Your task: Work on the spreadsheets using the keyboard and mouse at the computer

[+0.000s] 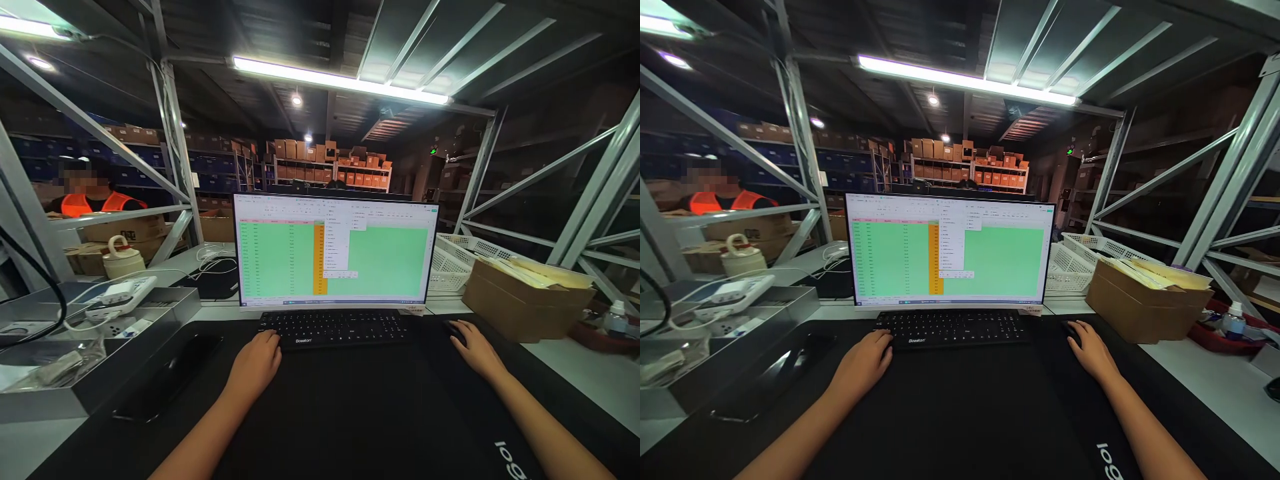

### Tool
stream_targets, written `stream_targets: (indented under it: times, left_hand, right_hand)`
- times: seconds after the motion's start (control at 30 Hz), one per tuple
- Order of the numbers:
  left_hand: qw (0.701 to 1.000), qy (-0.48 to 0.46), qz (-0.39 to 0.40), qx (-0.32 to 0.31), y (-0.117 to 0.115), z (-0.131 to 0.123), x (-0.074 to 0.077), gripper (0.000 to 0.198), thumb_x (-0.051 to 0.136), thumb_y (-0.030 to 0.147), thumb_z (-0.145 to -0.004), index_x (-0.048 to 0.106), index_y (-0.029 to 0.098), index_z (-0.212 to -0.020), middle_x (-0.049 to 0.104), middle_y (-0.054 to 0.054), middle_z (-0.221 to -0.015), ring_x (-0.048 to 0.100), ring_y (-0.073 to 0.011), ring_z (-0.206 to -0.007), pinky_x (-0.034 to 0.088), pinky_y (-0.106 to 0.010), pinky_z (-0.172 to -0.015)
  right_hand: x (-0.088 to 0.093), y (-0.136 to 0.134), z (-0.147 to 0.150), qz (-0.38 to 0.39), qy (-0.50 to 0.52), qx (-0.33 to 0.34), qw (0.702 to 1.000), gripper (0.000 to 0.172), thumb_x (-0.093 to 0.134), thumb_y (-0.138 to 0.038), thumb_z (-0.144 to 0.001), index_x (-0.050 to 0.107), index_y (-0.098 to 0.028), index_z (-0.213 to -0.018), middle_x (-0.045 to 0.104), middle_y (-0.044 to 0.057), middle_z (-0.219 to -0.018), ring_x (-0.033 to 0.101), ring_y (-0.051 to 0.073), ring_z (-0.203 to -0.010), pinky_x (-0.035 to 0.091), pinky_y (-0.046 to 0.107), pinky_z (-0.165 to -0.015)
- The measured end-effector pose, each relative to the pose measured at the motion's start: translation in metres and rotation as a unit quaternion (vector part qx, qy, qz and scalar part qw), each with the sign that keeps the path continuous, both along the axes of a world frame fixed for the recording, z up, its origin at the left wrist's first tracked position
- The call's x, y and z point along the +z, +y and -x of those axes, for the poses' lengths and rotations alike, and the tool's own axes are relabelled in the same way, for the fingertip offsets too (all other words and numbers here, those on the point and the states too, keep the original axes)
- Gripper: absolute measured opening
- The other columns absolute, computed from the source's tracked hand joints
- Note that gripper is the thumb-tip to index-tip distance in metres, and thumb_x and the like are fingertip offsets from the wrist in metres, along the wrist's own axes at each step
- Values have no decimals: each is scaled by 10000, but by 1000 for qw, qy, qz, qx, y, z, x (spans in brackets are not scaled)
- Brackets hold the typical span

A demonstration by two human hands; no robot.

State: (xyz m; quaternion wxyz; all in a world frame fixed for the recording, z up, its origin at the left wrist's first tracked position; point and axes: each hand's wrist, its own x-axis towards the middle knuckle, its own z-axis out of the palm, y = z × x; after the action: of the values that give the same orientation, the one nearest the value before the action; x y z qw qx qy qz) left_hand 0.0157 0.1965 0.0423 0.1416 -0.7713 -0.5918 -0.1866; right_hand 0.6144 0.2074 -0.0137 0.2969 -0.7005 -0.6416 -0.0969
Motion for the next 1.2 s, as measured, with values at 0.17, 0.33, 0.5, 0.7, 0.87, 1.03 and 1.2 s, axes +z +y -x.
stream_targets:
  times: [0.17,0.33,0.5,0.7,0.87,1.03,1.2]
  left_hand:
    - [1000,4,11,9,-2,-1,2,311,431,188,-952,704,150,-1096,694,-143,-1284,658,-248,-1176,527,-378,-1022]
    - [1000,-2,13,11,-1,-2,2,319,429,188,-946,706,157,-1102,692,-142,-1296,654,-255,-1189,524,-390,-1026]
    - [1000,0,20,11,-3,-2,4,347,406,199,-958,703,130,-1123,685,-161,-1311,644,-268,-1215,515,-402,-1047]
    - [1000,-2,17,11,-4,-3,7,328,444,191,-948,707,123,-1132,691,-171,-1297,659,-270,-1202,532,-400,-1038]
    - [1000,9,15,15,-5,-4,8,316,454,185,-952,703,124,-1138,695,-162,-1289,662,-258,-1192,529,-387,-1041]
    - [1000,9,18,10,-4,-4,7,311,452,179,-955,701,120,-1131,688,-168,-1301,663,-263,-1185,534,-398,-1029]
    - [1000,10,23,19,-5,-4,7,312,449,180,-956,694,124,-1140,684,-161,-1308,656,-264,-1196,530,-393,-1027]
  right_hand:
    - [1,-1,0,5,-7,-1,1000,479,443,-402,-921,620,-207,-1321,591,146,-1406,566,279,-1319,444,456,-1130]
    - [1,-2,0,0,-8,-4,1000,457,454,-404,-922,623,-236,-1313,599,121,-1400,570,266,-1321,452,431,-1125]
    - [2,-2,2,2,-8,-9,1000,451,462,-392,-920,631,-226,-1304,599,129,-1401,575,273,-1310,456,444,-1120]
    - [0,-1,-1,16,-5,-7,1000,471,450,-412,-934,612,-228,-1336,573,130,-1431,547,276,-1339,456,456,-1116]
    - [-2,0,-4,13,-11,-3,1000,474,449,-418,-933,617,-229,-1334,582,130,-1416,556,278,-1330,473,451,-1100]
    - [-1,-1,-4,18,-10,-9,1000,471,454,-438,-931,620,-249,-1329,586,116,-1417,578,274,-1299,486,450,-1082]
    - [-1,-2,-3,15,-10,-15,1000,484,442,-445,-920,622,-244,-1322,598,121,-1398,602,276,-1265,497,449,-1065]
